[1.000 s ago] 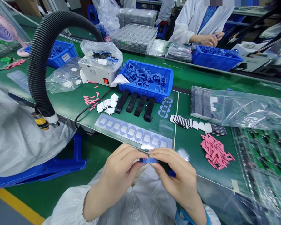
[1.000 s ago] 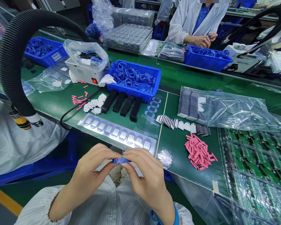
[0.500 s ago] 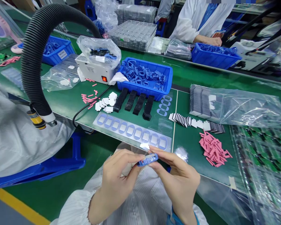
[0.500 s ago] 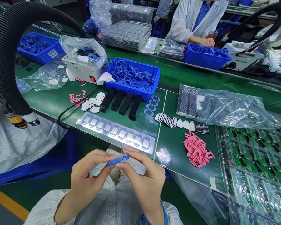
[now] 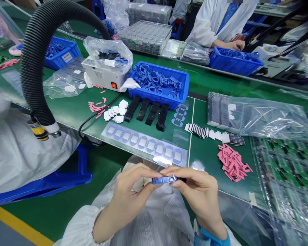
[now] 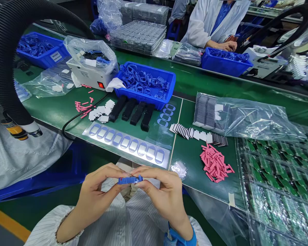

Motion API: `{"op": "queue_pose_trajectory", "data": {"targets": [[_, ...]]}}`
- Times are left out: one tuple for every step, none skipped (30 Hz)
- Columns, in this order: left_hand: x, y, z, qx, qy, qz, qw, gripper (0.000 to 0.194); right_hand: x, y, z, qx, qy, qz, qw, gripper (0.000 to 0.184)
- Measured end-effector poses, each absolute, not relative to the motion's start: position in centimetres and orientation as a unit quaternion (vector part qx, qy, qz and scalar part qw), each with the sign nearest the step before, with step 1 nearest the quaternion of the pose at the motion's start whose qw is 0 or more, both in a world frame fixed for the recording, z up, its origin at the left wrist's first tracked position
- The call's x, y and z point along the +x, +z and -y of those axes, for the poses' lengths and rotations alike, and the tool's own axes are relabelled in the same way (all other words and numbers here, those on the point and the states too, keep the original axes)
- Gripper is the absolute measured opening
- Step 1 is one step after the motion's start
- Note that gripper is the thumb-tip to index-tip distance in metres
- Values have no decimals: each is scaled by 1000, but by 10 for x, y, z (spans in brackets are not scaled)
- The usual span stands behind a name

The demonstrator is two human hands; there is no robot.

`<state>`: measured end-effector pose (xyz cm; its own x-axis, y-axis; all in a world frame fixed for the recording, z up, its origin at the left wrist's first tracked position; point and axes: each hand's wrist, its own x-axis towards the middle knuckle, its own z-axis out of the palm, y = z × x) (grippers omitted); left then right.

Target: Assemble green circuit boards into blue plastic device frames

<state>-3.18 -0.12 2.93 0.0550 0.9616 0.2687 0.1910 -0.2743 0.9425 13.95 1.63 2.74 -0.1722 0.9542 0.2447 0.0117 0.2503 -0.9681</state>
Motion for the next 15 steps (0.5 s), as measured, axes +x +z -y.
{"op": "queue_pose_trajectory", "data": {"targets": [[-33, 30, 1, 621, 493, -466, 392, 6, 139, 26, -17, -399, 460, 614, 501, 16], [-35, 30, 0, 619, 486, -469, 401, 6, 139, 25, -17, -405, 452, 621, 497, 16], [-36, 30, 0, 612, 484, -474, 408, 8, 139, 25, -17, -410, 444, 627, 492, 17], [-36, 30, -1, 602, 490, -479, 411, 9, 139, 24, -17, -414, 439, 631, 489, 18], [-36, 30, 0, 590, 499, -484, 410, 9, 138, 23, -16, -416, 438, 632, 486, 18], [-36, 30, 0, 581, 509, -487, 408, 8, 138, 23, -15, -416, 441, 632, 483, 18], [-35, 29, 0, 576, 514, -488, 407, 7, 138, 22, -14, -417, 443, 631, 481, 19], [-34, 28, 1, 574, 516, -488, 408, 6, 138, 22, -13, -419, 443, 632, 479, 18], [-34, 27, 2, 573, 516, -488, 410, 5, 137, 22, -12, -421, 439, 634, 477, 18], [-33, 27, 2, 573, 514, -487, 412, 5, 137, 21, -12, -425, 430, 638, 477, 16], [-32, 26, 3, 573, 513, -487, 414, 4, 136, 21, -11, -429, 419, 641, 478, 15], [-32, 26, 3, 571, 513, -486, 417, 4, 135, 21, -11, -433, 407, 642, 483, 13], [-31, 26, 3, 568, 512, -487, 422, 4, 135, 20, -11, -437, 397, 641, 491, 12], [-31, 26, 2, 564, 512, -488, 426, 5, 134, 19, -10, -442, 391, 637, 496, 10], [-31, 25, 1, 559, 510, -491, 431, 5, 133, 18, -10, -447, 391, 634, 496, 9]]}}
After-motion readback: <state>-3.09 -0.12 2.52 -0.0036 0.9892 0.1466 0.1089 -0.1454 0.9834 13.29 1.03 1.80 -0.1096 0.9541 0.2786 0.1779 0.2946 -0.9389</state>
